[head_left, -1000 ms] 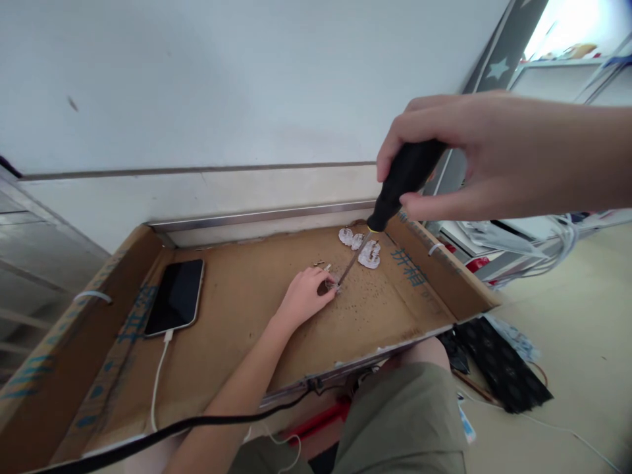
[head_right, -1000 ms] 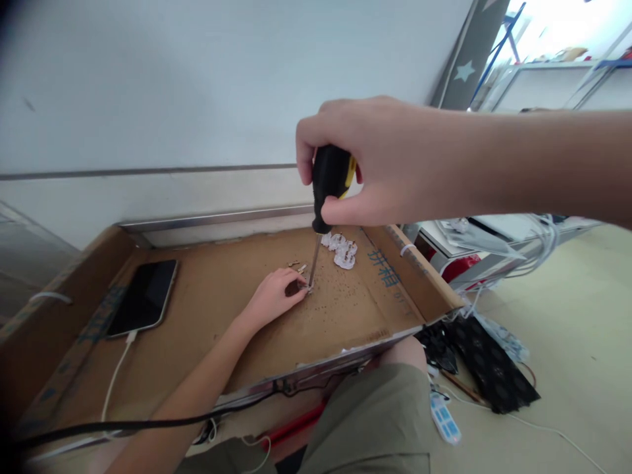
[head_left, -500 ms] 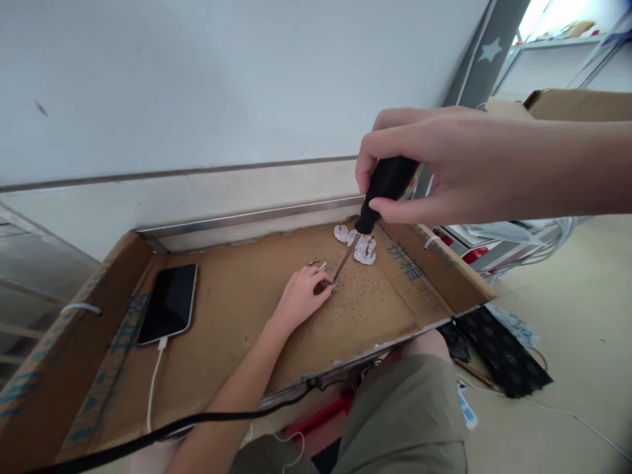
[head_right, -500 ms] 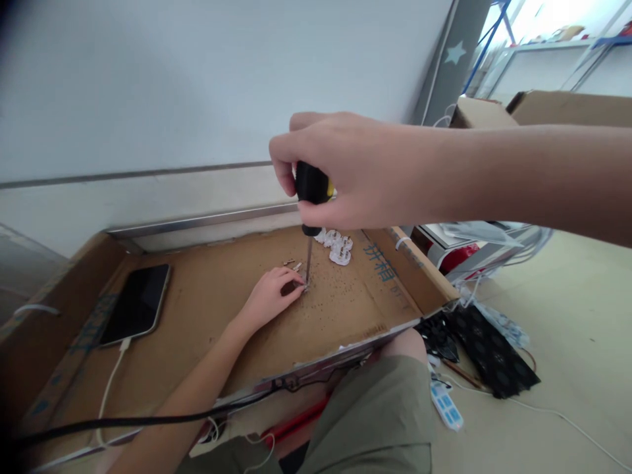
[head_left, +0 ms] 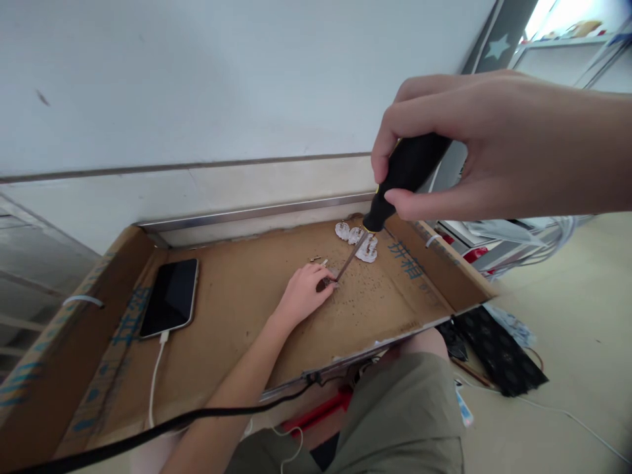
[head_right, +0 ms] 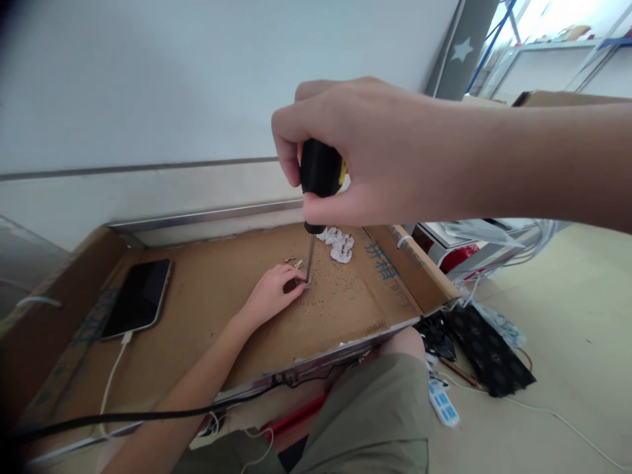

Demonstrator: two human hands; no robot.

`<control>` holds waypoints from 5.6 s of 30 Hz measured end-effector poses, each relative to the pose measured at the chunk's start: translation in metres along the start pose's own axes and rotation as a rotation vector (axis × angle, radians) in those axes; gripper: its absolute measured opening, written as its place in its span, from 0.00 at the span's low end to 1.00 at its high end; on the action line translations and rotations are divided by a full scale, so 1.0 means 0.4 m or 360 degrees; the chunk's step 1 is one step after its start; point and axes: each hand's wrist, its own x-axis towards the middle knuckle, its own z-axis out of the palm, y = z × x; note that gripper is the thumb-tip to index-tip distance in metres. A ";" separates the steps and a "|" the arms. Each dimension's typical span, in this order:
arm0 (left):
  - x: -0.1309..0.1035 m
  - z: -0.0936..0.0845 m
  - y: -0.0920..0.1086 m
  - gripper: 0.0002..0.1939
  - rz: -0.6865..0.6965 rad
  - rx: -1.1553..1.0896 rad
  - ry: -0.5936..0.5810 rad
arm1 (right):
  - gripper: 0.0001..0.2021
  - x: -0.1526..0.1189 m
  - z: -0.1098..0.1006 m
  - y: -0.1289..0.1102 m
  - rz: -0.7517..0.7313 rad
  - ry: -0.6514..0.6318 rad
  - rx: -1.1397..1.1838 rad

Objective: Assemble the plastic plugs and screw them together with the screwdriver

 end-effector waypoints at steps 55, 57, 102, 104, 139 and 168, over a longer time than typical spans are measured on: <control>-0.001 0.012 -0.005 0.05 -0.0026 -0.0037 0.0019 | 0.16 0.023 -0.023 0.009 0.0073 -0.0238 -0.0286; -0.002 0.013 -0.006 0.05 -0.0021 -0.0031 0.0019 | 0.18 0.023 -0.023 0.010 0.0031 -0.0253 -0.0225; -0.003 0.011 0.007 0.08 0.0003 0.0144 0.0013 | 0.13 0.014 0.021 0.031 0.0084 -0.0238 -0.0215; -0.003 0.012 0.008 0.08 0.0025 0.0160 0.0018 | 0.13 0.012 0.019 0.030 0.0085 -0.0235 -0.0214; -0.009 -0.012 0.008 0.05 0.0052 0.0189 0.0042 | 0.15 0.008 0.015 0.021 0.0249 -0.0303 -0.0210; 0.000 0.037 0.049 0.06 -0.0195 0.0313 0.0178 | 0.14 0.021 0.027 0.036 0.0172 -0.0278 -0.0225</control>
